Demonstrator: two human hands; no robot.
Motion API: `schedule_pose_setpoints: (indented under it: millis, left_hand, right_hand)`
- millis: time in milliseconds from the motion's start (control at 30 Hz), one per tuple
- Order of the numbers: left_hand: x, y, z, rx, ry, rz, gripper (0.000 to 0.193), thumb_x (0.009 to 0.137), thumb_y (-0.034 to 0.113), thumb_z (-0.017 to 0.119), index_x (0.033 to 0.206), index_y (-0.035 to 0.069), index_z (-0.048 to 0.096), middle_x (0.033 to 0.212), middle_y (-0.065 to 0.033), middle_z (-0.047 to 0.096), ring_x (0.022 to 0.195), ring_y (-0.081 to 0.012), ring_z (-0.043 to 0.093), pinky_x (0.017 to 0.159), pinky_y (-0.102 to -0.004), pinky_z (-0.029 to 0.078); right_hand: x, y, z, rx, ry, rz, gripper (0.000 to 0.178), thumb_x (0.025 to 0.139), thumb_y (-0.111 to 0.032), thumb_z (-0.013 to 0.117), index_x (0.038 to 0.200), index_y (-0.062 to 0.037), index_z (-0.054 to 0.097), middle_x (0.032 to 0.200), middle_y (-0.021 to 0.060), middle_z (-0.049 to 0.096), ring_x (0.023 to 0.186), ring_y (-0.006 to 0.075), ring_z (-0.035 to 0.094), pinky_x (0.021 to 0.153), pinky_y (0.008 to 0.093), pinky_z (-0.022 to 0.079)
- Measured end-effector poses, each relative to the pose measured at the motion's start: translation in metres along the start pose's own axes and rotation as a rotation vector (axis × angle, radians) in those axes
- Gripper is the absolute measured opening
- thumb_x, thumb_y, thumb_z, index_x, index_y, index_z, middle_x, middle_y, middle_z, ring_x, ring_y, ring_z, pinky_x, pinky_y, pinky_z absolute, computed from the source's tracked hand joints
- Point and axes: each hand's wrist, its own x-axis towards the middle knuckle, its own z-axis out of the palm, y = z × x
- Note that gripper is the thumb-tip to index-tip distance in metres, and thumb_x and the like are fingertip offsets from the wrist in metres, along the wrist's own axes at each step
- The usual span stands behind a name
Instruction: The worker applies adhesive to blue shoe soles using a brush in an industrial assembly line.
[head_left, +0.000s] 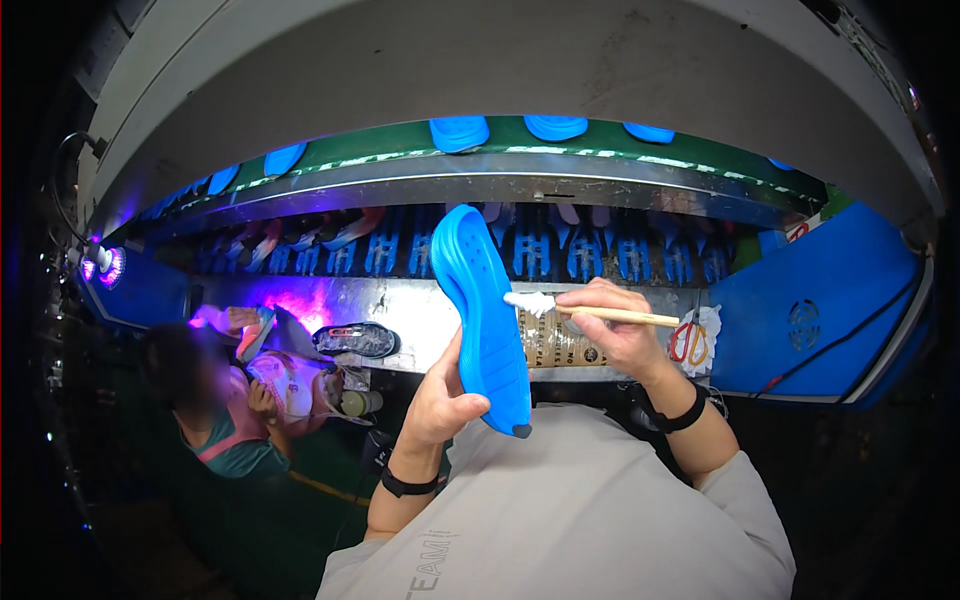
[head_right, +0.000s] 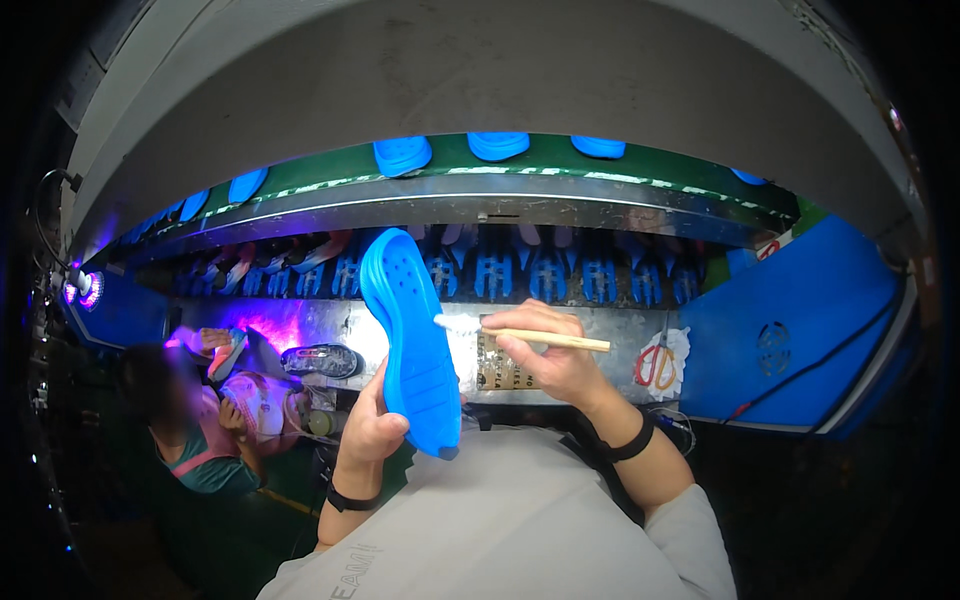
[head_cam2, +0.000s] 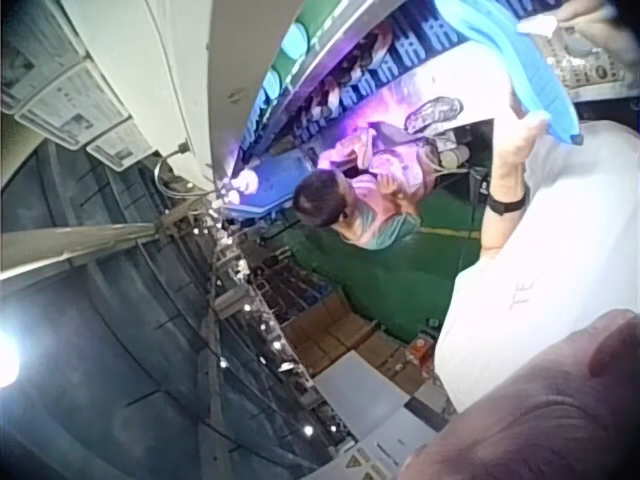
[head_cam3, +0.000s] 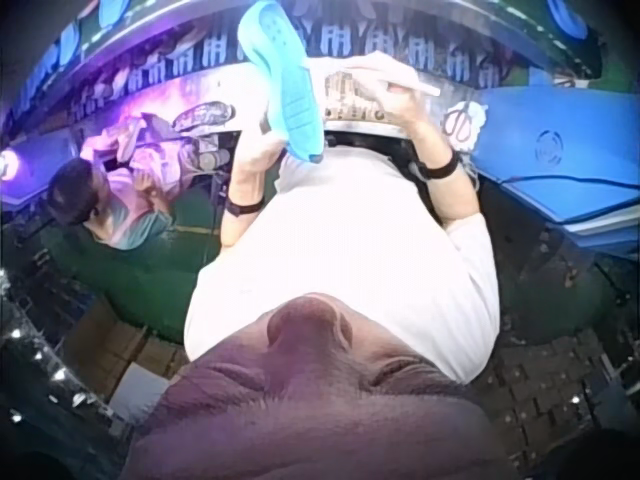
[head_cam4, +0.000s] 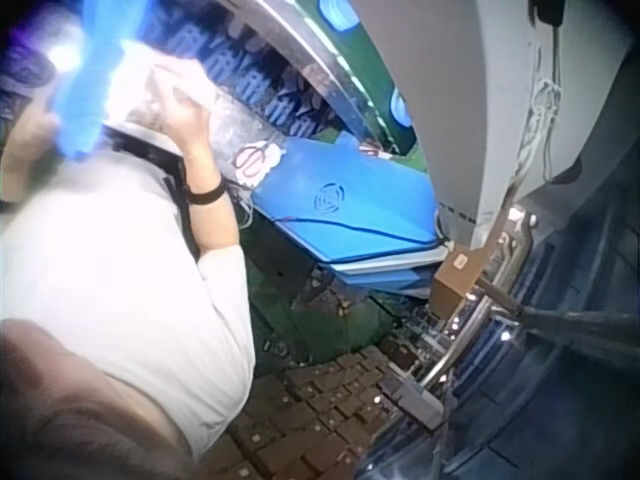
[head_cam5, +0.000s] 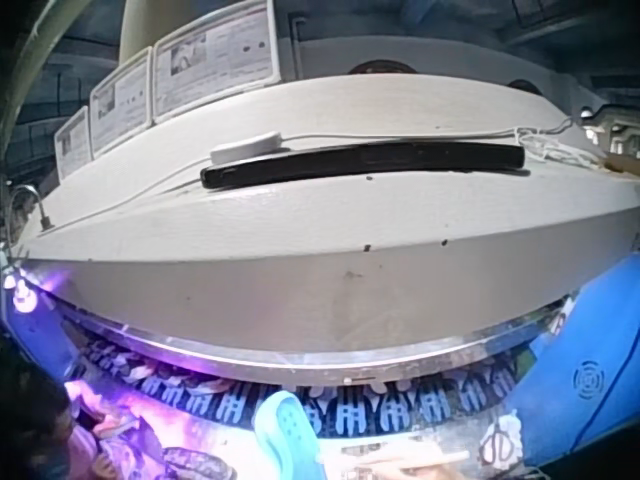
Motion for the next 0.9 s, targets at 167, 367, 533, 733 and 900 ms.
schedule_pose_setpoints:
  millis: [167, 367, 533, 733, 900]
  left_hand:
    - [0.002, 0.002, -0.008, -0.055, -0.024, -0.015, 0.112, 0.072, 0.04, 0.085, 0.153, -0.004, 0.021, 0.132, -0.0197, 0.054, 0.113, -0.0315, 0.064, 0.095, -0.0444, 0.056]
    - [0.006, 0.009, -0.002, -0.048, -0.05, -0.045, 0.111, 0.072, 0.043, 0.084, 0.152, -0.005, 0.024, 0.125, -0.0208, 0.058, 0.109, -0.0293, 0.066, 0.091, -0.0424, 0.057]
    - [0.007, 0.01, -0.003, -0.02, -0.047, 0.006, 0.107, 0.072, 0.044, 0.084, 0.149, -0.004, 0.027, 0.124, -0.0215, 0.059, 0.107, -0.0316, 0.067, 0.085, -0.0439, 0.059]
    - [0.003, 0.013, -0.012, -0.055, -0.02, 0.033, 0.109, 0.072, 0.038, 0.087, 0.151, -0.004, 0.024, 0.129, -0.0201, 0.056, 0.111, -0.0305, 0.065, 0.089, -0.0412, 0.058]
    - [0.006, 0.013, -0.018, -0.059, -0.005, 0.084, 0.109, 0.072, 0.036, 0.088, 0.152, -0.002, 0.024, 0.131, -0.0198, 0.055, 0.116, -0.0324, 0.062, 0.093, -0.0445, 0.056]
  right_hand:
    - [-0.011, -0.006, -0.001, 0.041, -0.105, -0.015, 0.016, 0.083, -0.004, 0.069, 0.097, 0.0007, 0.074, 0.087, 0.0118, 0.074, 0.074, 0.0215, 0.064, 0.069, 0.0346, 0.049]
    - [-0.006, -0.006, -0.003, 0.072, -0.055, 0.026, 0.016, 0.084, -0.004, 0.068, 0.099, 0.0009, 0.074, 0.09, 0.0121, 0.074, 0.076, 0.022, 0.065, 0.07, 0.0349, 0.05]
    - [-0.001, -0.008, 0.003, 0.008, 0.005, -0.048, 0.017, 0.085, -0.004, 0.068, 0.1, 0.0012, 0.074, 0.093, 0.0122, 0.074, 0.078, 0.023, 0.066, 0.07, 0.0347, 0.051]
    - [-0.012, -0.019, 0.003, 0.072, -0.109, -0.039, 0.016, 0.082, -0.003, 0.068, 0.097, 0.0004, 0.074, 0.084, 0.0107, 0.073, 0.07, 0.0213, 0.064, 0.065, 0.0328, 0.049]
    - [-0.018, -0.024, 0.005, 0.145, -0.14, -0.052, 0.017, 0.081, -0.002, 0.068, 0.096, 0.0004, 0.074, 0.079, 0.009, 0.072, 0.067, 0.0196, 0.062, 0.064, 0.0323, 0.047]
